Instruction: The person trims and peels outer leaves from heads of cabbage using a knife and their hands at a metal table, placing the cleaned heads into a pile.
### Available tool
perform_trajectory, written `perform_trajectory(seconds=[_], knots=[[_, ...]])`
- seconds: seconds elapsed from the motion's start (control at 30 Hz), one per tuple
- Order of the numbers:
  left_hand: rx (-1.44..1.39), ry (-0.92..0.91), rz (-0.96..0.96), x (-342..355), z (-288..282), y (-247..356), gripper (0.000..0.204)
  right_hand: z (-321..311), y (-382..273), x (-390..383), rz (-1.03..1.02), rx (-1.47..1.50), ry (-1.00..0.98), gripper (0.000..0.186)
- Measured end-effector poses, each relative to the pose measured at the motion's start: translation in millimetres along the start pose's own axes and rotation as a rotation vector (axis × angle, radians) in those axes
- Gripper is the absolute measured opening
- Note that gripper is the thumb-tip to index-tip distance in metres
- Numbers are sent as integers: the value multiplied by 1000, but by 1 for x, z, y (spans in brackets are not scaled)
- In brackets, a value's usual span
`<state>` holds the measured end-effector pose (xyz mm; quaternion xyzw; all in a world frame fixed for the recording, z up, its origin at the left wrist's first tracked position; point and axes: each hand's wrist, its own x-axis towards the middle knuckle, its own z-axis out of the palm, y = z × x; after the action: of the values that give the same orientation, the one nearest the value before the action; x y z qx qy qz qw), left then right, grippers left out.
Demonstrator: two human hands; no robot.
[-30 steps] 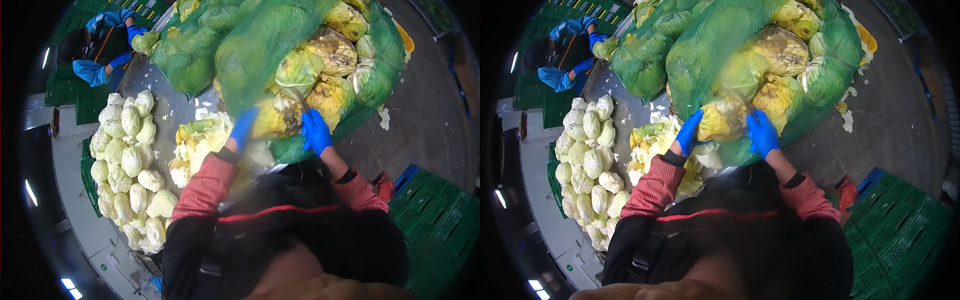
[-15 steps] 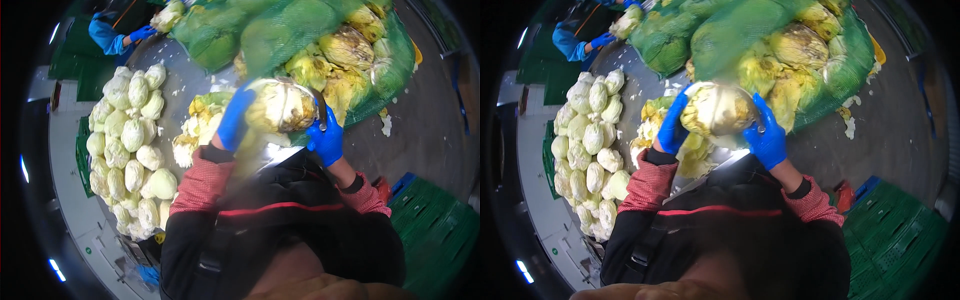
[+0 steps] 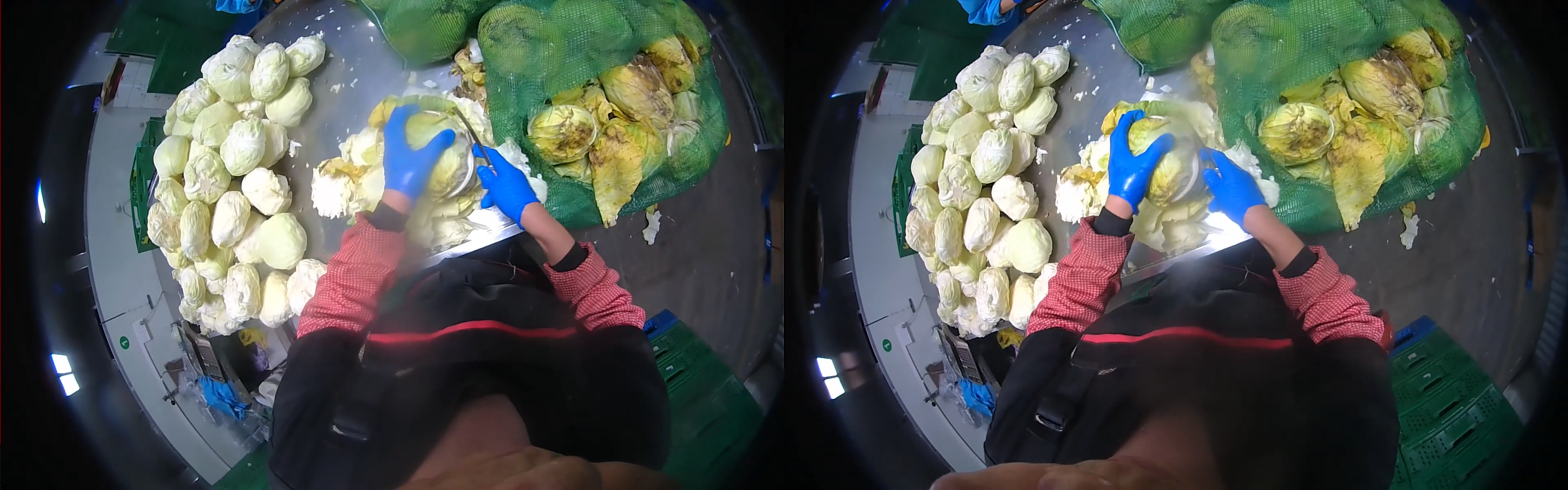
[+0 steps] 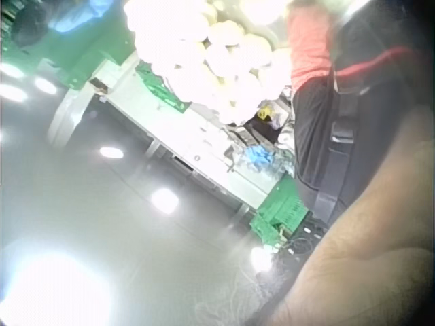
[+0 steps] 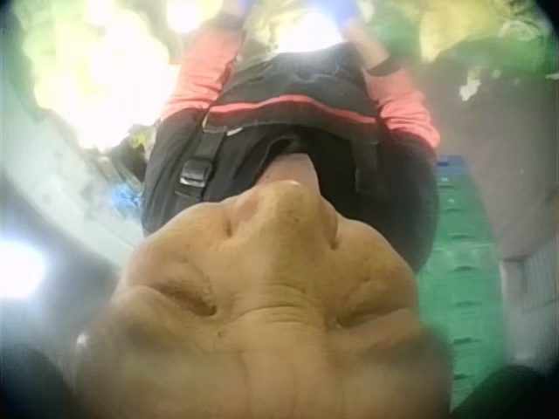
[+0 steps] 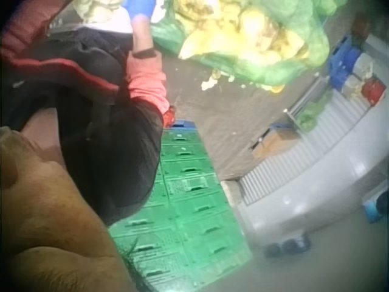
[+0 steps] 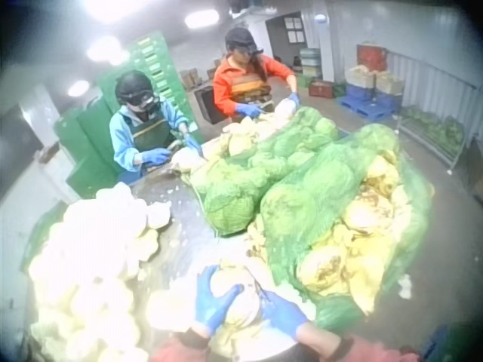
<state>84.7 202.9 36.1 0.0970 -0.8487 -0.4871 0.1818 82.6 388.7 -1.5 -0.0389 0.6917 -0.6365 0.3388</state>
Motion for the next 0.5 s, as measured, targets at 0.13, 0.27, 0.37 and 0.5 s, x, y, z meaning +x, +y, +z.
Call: perform_trajectory(seconds=[0.13,0.27,0.37,0.5], knots=[[-217,-17,-258,17,-9,-14,55,-9,-28,-14,111,-297,28,38],[-346,47,-362,22,-5,-9,46,6,-24,-9,-529,-704,397,34],[-328,67,-380,22,-1,-3,45,14,-23,-3,-473,-826,344,21],[-283,120,-324,21,0,-11,44,25,-26,5,-430,-895,315,11]])
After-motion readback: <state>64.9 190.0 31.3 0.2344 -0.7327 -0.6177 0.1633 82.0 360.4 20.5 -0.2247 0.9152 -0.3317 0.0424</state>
